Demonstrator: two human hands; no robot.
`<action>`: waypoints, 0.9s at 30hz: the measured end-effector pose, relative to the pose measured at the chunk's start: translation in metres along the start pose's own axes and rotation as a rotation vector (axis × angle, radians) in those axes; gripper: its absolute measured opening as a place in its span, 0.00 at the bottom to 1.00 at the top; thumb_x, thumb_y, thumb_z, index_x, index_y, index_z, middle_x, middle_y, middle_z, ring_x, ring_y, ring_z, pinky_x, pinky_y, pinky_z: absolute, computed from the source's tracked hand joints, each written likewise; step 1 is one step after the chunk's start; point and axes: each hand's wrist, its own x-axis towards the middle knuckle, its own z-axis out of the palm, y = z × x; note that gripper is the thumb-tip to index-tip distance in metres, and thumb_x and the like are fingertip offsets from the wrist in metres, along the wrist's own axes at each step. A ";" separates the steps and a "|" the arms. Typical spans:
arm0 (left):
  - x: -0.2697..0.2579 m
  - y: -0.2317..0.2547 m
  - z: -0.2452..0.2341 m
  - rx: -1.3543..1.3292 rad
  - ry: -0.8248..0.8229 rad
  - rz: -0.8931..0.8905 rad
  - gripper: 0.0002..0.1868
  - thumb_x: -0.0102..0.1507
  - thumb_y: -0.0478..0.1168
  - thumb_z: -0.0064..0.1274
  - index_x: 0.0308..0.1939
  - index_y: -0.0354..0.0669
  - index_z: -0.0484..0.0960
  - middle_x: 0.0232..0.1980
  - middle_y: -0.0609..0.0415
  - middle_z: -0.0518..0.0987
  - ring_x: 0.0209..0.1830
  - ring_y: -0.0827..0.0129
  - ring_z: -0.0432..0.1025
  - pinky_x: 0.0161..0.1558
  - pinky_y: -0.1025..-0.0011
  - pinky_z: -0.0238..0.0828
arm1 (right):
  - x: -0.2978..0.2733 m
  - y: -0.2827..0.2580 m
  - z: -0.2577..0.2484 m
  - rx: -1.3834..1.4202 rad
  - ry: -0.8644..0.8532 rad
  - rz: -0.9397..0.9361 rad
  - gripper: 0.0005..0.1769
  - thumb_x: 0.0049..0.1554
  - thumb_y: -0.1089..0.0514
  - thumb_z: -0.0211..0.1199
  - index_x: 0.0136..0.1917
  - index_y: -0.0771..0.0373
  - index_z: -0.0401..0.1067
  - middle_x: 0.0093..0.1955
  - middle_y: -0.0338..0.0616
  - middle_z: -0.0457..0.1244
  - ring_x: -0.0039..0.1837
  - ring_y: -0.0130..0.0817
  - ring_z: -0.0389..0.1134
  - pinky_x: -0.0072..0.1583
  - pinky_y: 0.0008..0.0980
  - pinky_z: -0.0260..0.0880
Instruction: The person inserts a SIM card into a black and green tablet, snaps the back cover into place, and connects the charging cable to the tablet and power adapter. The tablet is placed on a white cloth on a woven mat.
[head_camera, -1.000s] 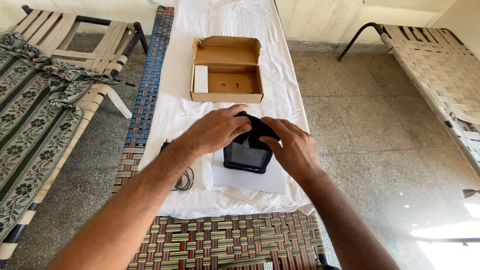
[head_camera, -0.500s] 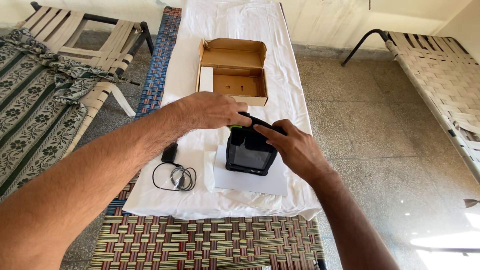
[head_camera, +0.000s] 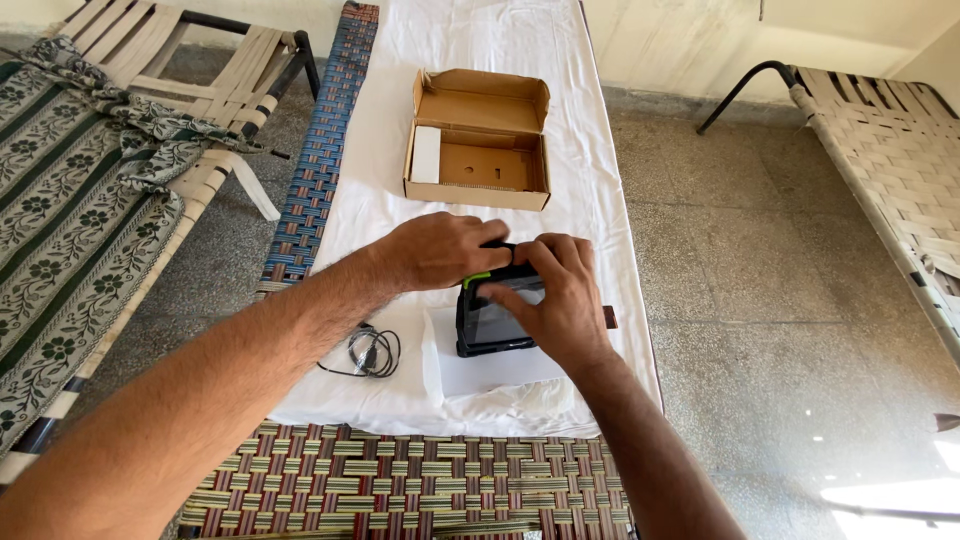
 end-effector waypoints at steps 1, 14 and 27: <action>-0.005 0.002 0.000 0.005 0.081 0.001 0.09 0.65 0.41 0.56 0.48 0.49 0.77 0.50 0.49 0.78 0.41 0.60 0.81 0.37 0.66 0.81 | -0.001 0.002 0.003 -0.011 0.020 -0.013 0.27 0.47 0.44 0.81 0.52 0.60 0.75 0.53 0.46 0.63 0.60 0.47 0.61 0.59 0.46 0.68; -0.003 -0.001 -0.027 -0.287 -0.076 -0.192 0.17 0.66 0.40 0.57 0.56 0.37 0.78 0.38 0.50 0.84 0.33 0.61 0.81 0.34 0.65 0.81 | 0.000 0.010 0.006 0.032 0.103 -0.065 0.24 0.45 0.46 0.81 0.44 0.64 0.77 0.57 0.49 0.65 0.62 0.48 0.60 0.61 0.46 0.64; 0.012 0.009 -0.069 -0.342 -0.486 -0.310 0.22 0.60 0.43 0.60 0.56 0.41 0.76 0.45 0.49 0.81 0.48 0.59 0.78 0.50 0.62 0.77 | -0.001 0.008 0.009 0.020 0.109 -0.024 0.25 0.46 0.44 0.82 0.46 0.61 0.76 0.51 0.41 0.68 0.59 0.40 0.62 0.62 0.43 0.63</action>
